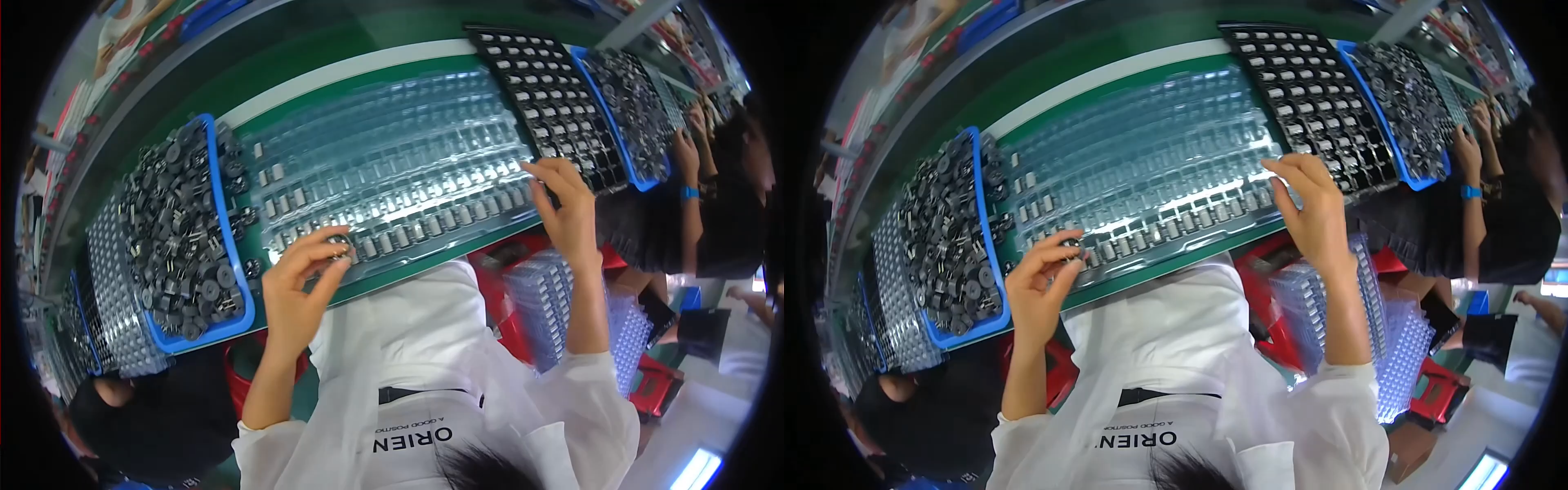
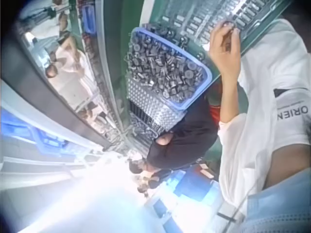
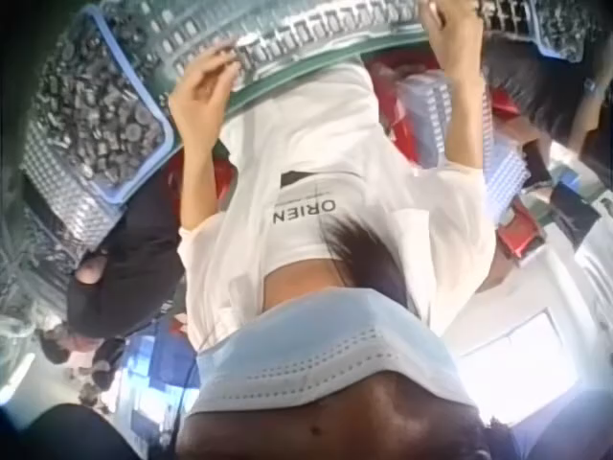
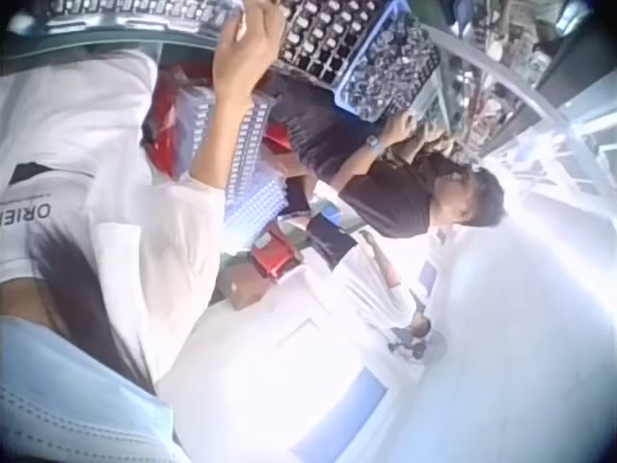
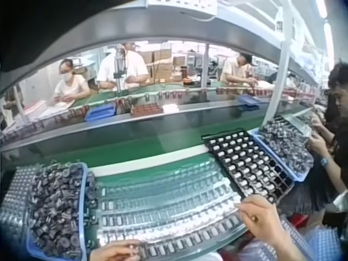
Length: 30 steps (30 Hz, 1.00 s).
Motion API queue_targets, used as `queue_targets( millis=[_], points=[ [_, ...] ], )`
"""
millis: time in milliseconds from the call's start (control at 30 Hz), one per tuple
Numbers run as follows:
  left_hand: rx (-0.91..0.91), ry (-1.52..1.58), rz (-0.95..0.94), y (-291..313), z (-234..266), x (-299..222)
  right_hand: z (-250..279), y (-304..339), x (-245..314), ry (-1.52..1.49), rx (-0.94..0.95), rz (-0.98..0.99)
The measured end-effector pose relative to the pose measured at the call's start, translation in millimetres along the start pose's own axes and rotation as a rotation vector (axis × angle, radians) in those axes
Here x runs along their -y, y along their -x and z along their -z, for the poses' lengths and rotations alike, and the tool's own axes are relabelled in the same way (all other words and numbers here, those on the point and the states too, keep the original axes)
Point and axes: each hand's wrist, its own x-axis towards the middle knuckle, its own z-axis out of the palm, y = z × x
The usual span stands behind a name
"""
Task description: The person sorts small electronic components by hand, placing them from a blue bin into designated plastic trays, including black and orange trays, on a factory assembly line.
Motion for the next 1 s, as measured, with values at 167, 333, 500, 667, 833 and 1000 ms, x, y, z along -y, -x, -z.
queue_targets(
  millis=[167, 333, 500, 667, 833, 1000],
  points=[
    [0.064, -0.255, -0.219, -14.1, -40.6, 3.9, -5.4, 33.0, -10.7, 0.166, -0.042, -0.071],
    [0.050, -0.310, -0.301, -22.6, -60.4, 18.4, -9.1, 41.5, -20.5, 0.089, -0.095, -0.037],
    [0.029, -0.325, -0.300, -25.5, -61.5, 18.9, -12.6, 35.5, -20.8, 0.149, -0.125, 0.060],
    [0.029, -0.310, -0.292, -29.6, -64.6, 16.0, -4.4, 30.7, -21.6, 0.190, -0.069, 0.031],
    [0.030, -0.340, -0.237, -25.8, -62.7, 16.3, 0.2, 32.5, -30.4, 0.124, -0.051, 0.053],
    [0.040, -0.334, -0.115, -16.6, -54.8, 10.7, -4.9, 39.0, -17.9, 0.093, -0.120, 0.113]
  ],
)
